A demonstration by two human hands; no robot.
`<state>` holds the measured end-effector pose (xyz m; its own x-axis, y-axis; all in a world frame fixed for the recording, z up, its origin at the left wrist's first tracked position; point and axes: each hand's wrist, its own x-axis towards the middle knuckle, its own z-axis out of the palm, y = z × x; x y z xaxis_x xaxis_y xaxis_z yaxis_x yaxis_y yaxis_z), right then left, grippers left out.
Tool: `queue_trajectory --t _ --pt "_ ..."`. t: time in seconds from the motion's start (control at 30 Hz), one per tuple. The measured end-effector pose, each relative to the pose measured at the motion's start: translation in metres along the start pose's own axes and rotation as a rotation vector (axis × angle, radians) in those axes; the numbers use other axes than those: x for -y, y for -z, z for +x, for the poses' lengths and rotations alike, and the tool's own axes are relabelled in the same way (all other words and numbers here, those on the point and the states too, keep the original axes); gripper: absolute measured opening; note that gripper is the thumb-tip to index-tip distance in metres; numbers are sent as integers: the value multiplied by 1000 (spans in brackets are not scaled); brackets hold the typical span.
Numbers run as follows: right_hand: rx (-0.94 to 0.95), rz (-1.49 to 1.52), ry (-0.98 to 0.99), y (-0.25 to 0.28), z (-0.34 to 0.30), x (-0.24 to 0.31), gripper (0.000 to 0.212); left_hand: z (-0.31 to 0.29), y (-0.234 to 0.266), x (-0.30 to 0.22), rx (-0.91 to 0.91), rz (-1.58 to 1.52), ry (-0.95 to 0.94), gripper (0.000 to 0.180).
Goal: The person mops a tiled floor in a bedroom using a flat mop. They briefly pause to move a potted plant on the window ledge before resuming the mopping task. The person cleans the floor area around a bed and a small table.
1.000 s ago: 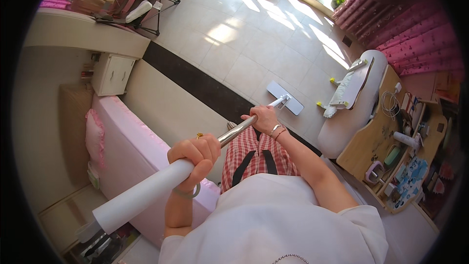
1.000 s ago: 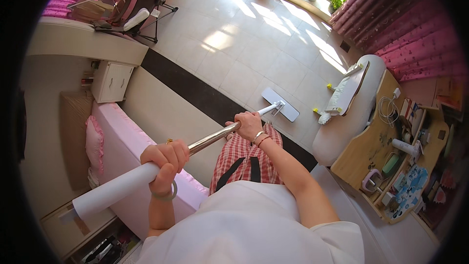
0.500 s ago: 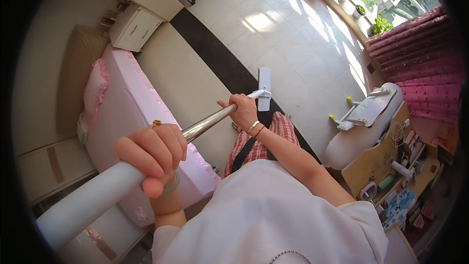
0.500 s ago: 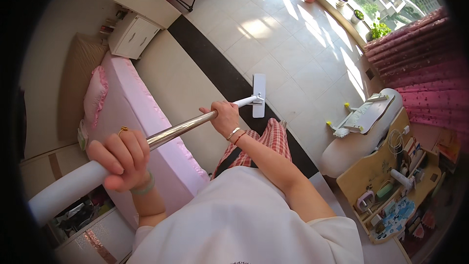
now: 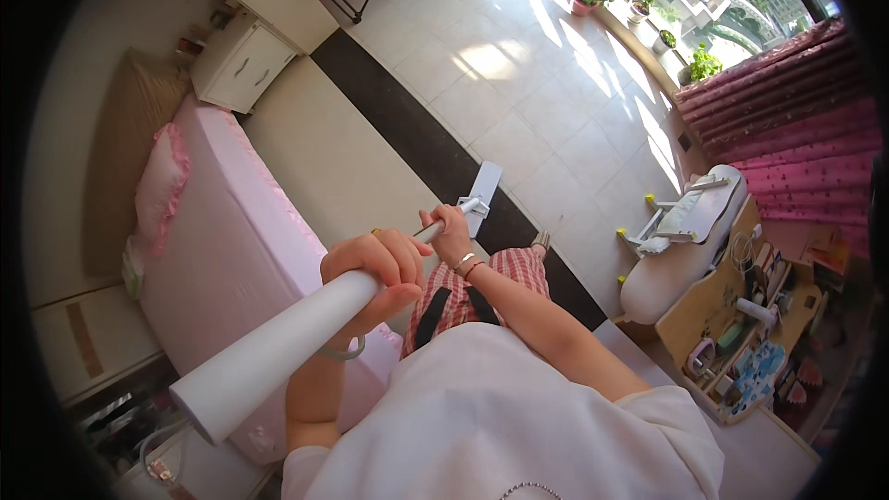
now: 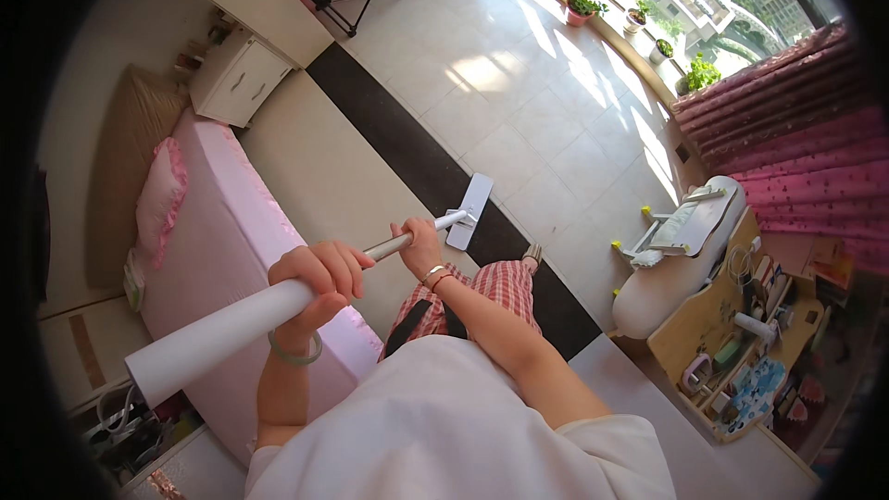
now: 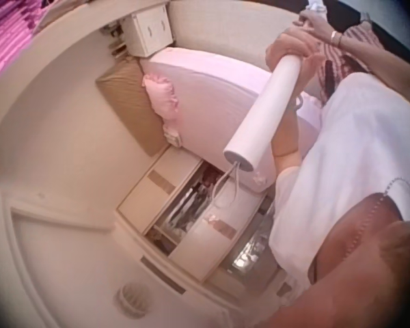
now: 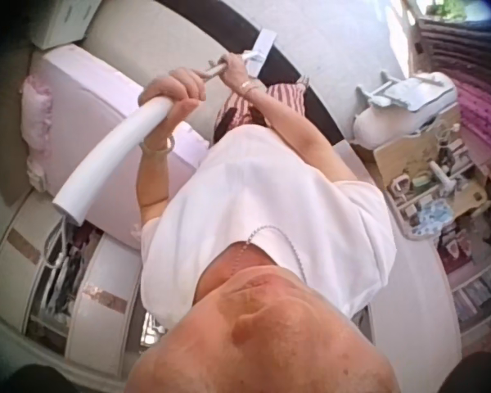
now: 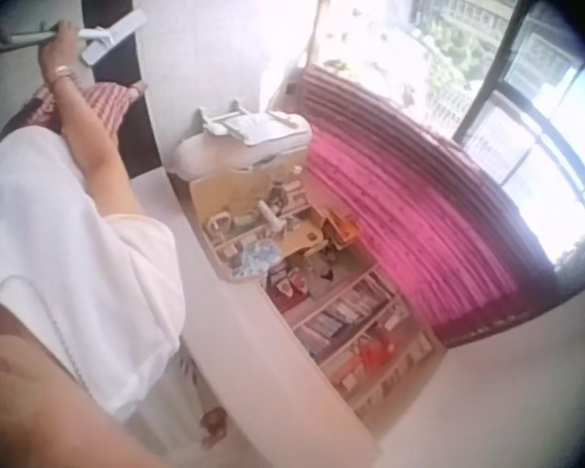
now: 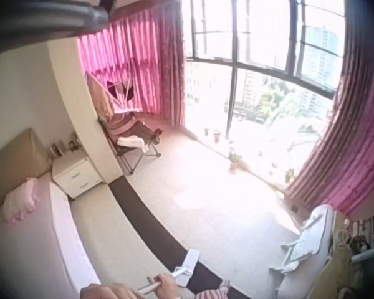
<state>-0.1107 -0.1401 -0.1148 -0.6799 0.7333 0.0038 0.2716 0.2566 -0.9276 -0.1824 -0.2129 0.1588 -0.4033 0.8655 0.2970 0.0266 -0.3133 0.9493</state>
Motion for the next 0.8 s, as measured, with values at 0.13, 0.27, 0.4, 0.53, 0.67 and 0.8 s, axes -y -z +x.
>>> queue_trajectory --t 0.13,0.27,0.4,0.53,0.67,0.8 --pt "-43 34 51 -32 0 6 16 -20 29 -17 -79 166 145 23" --pt "-8 31 113 -61 4 15 19 -34 52 -19 -211 71 75 29" --pt "88 79 151 -87 17 22 20 -42 71 -24 -212 153 55 21" --pt "124 136 206 -113 45 37 21 -34 91 -26 -264 208 44 23" --pt "217 124 214 -132 79 34 17 -25 114 -11 -270 247 -5 24" --pt "294 159 227 -161 124 40 17 -8 140 6 -322 288 -74 25"
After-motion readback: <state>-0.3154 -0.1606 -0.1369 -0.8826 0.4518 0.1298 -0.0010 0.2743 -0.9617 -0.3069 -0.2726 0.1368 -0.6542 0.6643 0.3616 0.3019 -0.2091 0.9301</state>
